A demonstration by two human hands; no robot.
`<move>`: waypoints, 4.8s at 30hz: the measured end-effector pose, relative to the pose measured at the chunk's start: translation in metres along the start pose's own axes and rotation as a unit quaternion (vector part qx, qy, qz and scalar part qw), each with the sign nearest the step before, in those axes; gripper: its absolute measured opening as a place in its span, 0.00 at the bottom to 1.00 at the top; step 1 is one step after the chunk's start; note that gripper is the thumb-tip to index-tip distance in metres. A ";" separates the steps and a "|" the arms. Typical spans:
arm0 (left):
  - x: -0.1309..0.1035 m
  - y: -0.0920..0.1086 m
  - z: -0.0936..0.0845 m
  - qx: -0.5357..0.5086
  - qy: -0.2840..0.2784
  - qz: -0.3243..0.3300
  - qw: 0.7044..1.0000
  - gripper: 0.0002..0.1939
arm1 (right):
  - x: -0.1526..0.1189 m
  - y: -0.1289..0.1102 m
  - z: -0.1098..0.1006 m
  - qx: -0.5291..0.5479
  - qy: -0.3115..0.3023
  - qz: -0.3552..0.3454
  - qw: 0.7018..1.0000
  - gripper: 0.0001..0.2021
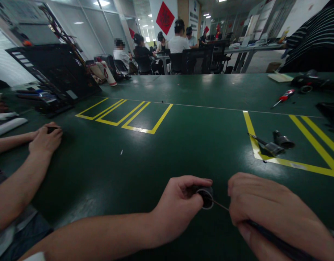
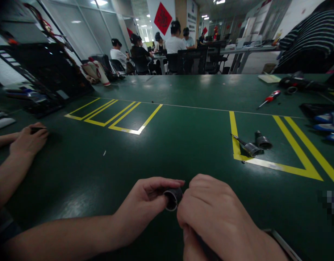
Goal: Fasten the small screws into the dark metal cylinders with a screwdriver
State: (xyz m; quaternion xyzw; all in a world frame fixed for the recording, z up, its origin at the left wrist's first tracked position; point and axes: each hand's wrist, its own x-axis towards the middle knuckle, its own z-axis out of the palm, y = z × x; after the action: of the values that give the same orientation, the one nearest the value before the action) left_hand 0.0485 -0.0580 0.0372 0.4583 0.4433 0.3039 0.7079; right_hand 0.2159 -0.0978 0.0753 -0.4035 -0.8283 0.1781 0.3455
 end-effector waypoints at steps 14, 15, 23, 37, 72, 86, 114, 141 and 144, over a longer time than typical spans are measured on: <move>-0.001 0.003 0.000 -0.019 0.007 -0.025 0.999 0.16 | -0.002 -0.001 0.001 -0.010 0.054 -0.001 0.998 0.11; -0.001 0.003 0.001 -0.021 0.007 -0.024 0.999 0.16 | -0.003 -0.001 0.000 -0.007 0.050 0.000 0.999 0.11; -0.002 0.004 0.002 -0.042 0.010 -0.030 0.999 0.15 | -0.009 0.005 0.002 0.022 0.021 0.035 0.999 0.10; 0.016 0.014 -0.013 -0.046 -0.056 0.001 0.997 0.20 | 0.003 0.023 -0.018 0.257 0.223 0.117 0.933 0.09; 0.168 0.017 -0.024 0.326 -0.052 0.387 0.861 0.11 | 0.014 0.098 0.011 0.522 0.320 0.267 0.745 0.02; 0.162 0.013 -0.018 0.594 -0.029 0.444 0.670 0.05 | 0.008 0.081 0.029 -0.016 0.151 0.167 0.974 0.06; 0.160 0.013 -0.016 0.615 -0.032 0.424 0.664 0.06 | 0.008 0.088 0.030 0.158 0.219 0.279 0.921 0.07; 0.163 0.012 -0.019 0.534 -0.034 0.411 0.738 0.05 | 0.009 0.089 0.030 0.246 0.217 0.316 0.890 0.08; 0.166 0.012 -0.020 0.474 -0.042 0.403 0.782 0.04 | 0.008 0.094 0.031 0.320 0.228 0.328 0.859 0.09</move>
State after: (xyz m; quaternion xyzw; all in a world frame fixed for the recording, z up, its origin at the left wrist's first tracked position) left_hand 0.0998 0.0932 -0.0130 0.8851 0.2760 0.2935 0.2327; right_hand 0.2413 -0.0349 0.0026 -0.5481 -0.4436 0.4394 0.5566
